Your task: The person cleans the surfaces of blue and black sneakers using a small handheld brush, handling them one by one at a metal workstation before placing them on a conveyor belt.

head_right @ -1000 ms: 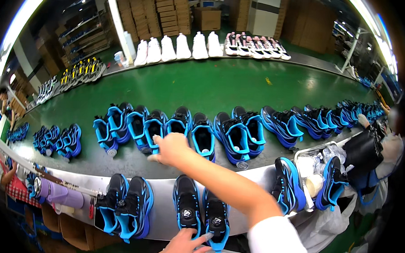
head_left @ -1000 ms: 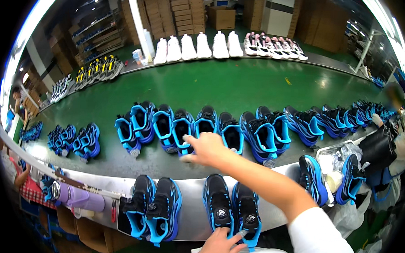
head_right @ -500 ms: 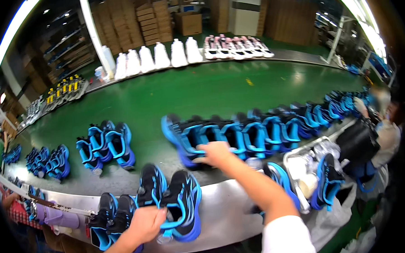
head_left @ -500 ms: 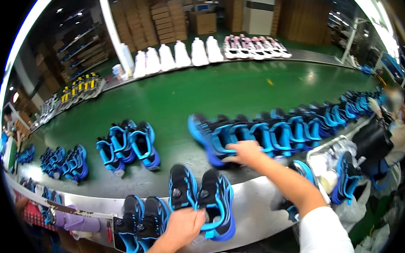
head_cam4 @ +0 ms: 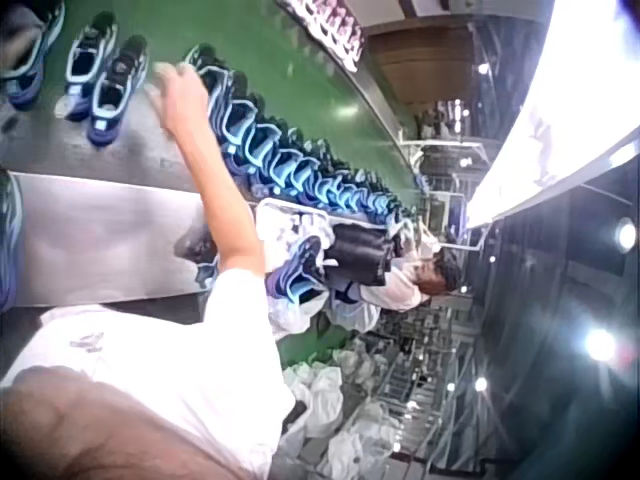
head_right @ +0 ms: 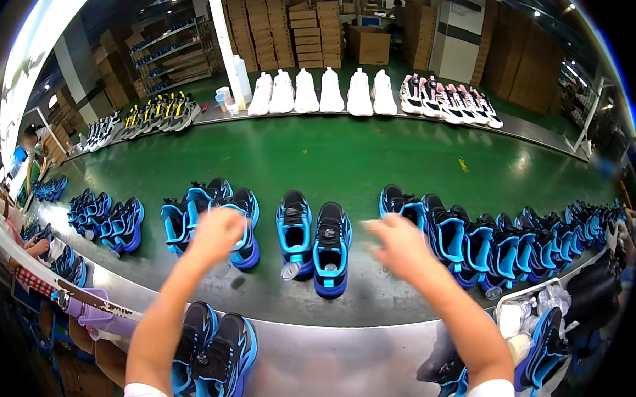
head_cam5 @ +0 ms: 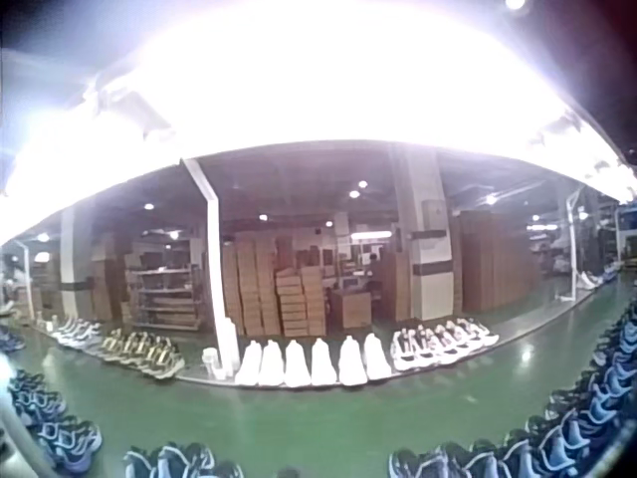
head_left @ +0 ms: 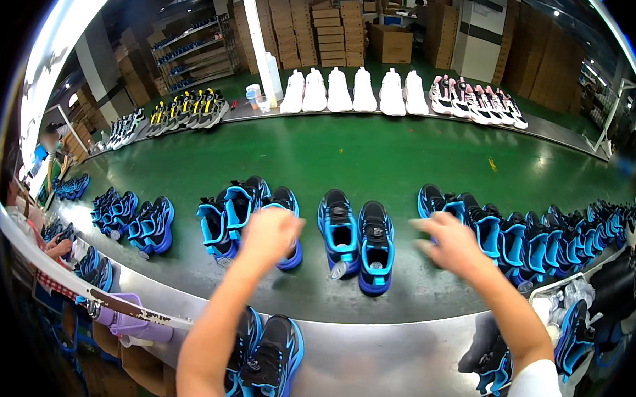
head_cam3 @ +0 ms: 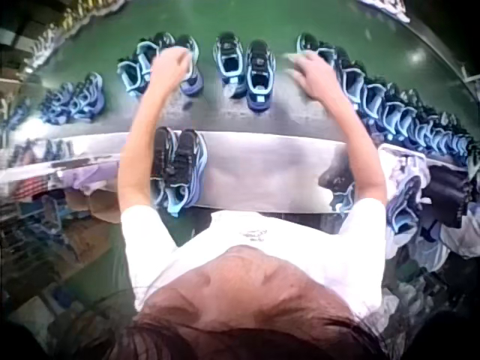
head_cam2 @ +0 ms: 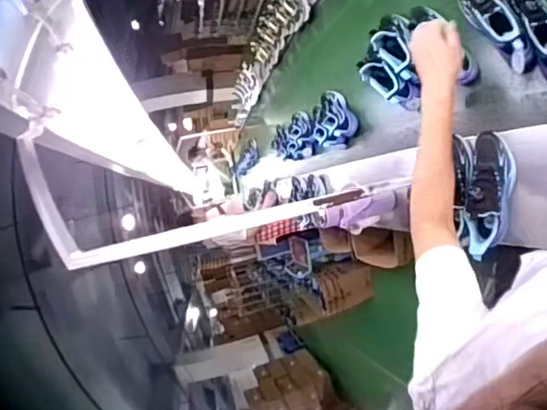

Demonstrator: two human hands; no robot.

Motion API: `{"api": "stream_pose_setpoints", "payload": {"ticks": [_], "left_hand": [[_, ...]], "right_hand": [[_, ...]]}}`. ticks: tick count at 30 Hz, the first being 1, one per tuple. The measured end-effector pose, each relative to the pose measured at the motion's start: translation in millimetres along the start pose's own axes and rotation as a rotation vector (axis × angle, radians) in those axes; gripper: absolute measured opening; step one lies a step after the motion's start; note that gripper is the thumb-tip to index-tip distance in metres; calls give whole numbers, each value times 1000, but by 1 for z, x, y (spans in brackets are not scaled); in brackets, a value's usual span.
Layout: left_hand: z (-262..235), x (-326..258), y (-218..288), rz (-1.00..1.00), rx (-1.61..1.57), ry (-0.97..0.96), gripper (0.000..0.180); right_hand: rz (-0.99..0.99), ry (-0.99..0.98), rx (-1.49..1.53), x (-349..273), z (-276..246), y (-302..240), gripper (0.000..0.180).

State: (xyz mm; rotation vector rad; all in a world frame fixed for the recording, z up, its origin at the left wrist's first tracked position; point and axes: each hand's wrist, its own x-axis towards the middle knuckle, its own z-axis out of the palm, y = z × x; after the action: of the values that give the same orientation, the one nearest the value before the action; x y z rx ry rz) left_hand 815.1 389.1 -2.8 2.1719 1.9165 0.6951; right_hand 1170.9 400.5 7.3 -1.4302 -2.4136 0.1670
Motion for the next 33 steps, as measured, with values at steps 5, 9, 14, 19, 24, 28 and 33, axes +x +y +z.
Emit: {"api": "stream_pose_setpoints", "payload": {"ticks": [5, 9, 14, 19, 24, 28, 33], "left_hand": [[-25, -15, -139, -435, 435, -45, 55], [1, -14, -181, -443, 205, -143, 64], [-18, -18, -166, -428, 113, -1, 52], [-67, -46, -78, -389, -353, 186, 35], [-70, -151, 57, -23, -212, 267, 25], [-30, -236, 152, -25, 86, -56, 29], [76, -316, 163, -26, 29, -179, 40]], "right_hand": [[-352, -183, 447, 81, 101, -149, 63], [-183, -337, 499, 112, 185, -203, 59], [22, -128, 1208, 111, 91, -166, 22], [-113, 214, 971, 18, -2, -84, 22], [-30, 133, 581, -58, 35, 2, 29], [80, -3, -36, -135, 35, 8, 48], [-230, -263, 652, -171, -11, -98, 77]]}}
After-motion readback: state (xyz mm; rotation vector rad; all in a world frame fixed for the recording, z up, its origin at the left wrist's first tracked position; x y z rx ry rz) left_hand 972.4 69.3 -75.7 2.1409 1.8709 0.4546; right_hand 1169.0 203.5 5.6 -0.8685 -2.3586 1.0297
